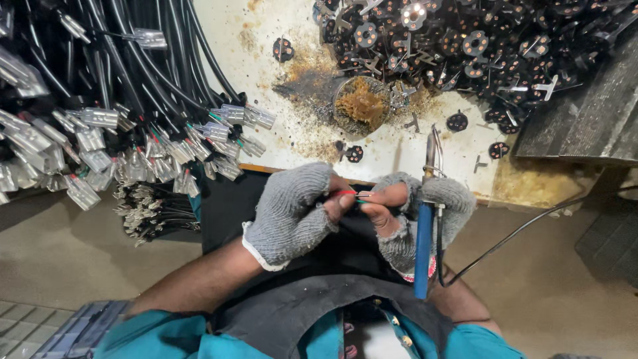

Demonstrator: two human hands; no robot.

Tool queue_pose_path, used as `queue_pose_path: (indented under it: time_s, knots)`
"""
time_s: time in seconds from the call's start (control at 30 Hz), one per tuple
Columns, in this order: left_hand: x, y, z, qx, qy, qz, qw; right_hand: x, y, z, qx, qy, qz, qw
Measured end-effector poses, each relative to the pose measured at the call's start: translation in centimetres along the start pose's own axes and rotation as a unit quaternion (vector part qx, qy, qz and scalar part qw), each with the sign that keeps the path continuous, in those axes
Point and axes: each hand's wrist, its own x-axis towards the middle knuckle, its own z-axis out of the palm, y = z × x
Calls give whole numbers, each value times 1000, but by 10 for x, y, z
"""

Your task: The person solders wires onto lamp socket components at a cluttered workbench. They hold a wire against a component with one hand, dip or touch it with a soldering iron, then set the finished piece aside and pick up the next wire and component, repeating the process.

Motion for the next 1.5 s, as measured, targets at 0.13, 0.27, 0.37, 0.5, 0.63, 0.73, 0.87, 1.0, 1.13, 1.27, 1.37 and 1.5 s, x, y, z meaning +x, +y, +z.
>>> queue_pose_path:
  time_s: [0.13,0.27,0.37,0.5,0.63,0.73,0.87,1.0,1.13,1.27,1.37,1.5]
  knots:
    - [2,0,-4,83,-35,35,995,1,-6,-2,-33,1,8,999]
    - [3,-2,-3,83,-30,47,995,11,-19,-2,-61,-24,-8,998]
    - [3,-5,-1,106,-28,43,993,17,-28,1,-29,-26,-7,999]
    - [2,-11,0,106,-29,55,992,19,-37,4,-5,-16,-10,1000]
    - [4,-17,-3,123,-77,60,988,20,-37,3,-7,-19,-36,999]
    - [4,-18,-5,110,-94,60,988,21,-38,1,-15,-41,-6,999]
    - [4,-14,-8,34,-63,4,997,21,-47,0,-94,-60,-76,991]
    - [6,-11,-12,-28,-100,-87,991,31,-64,5,-70,-1,-120,990]
    - [6,-9,-13,-225,-122,-146,956,42,-80,2,-152,-23,-9,988]
    - [8,-8,-14,-115,-129,-129,977,41,-79,3,-155,-10,-73,985]
    - [10,-7,-14,-62,-129,-118,983,36,-69,-1,-97,-16,-49,994]
    - [11,-6,-12,-34,-117,-33,992,26,-44,-3,-51,-39,-25,998]
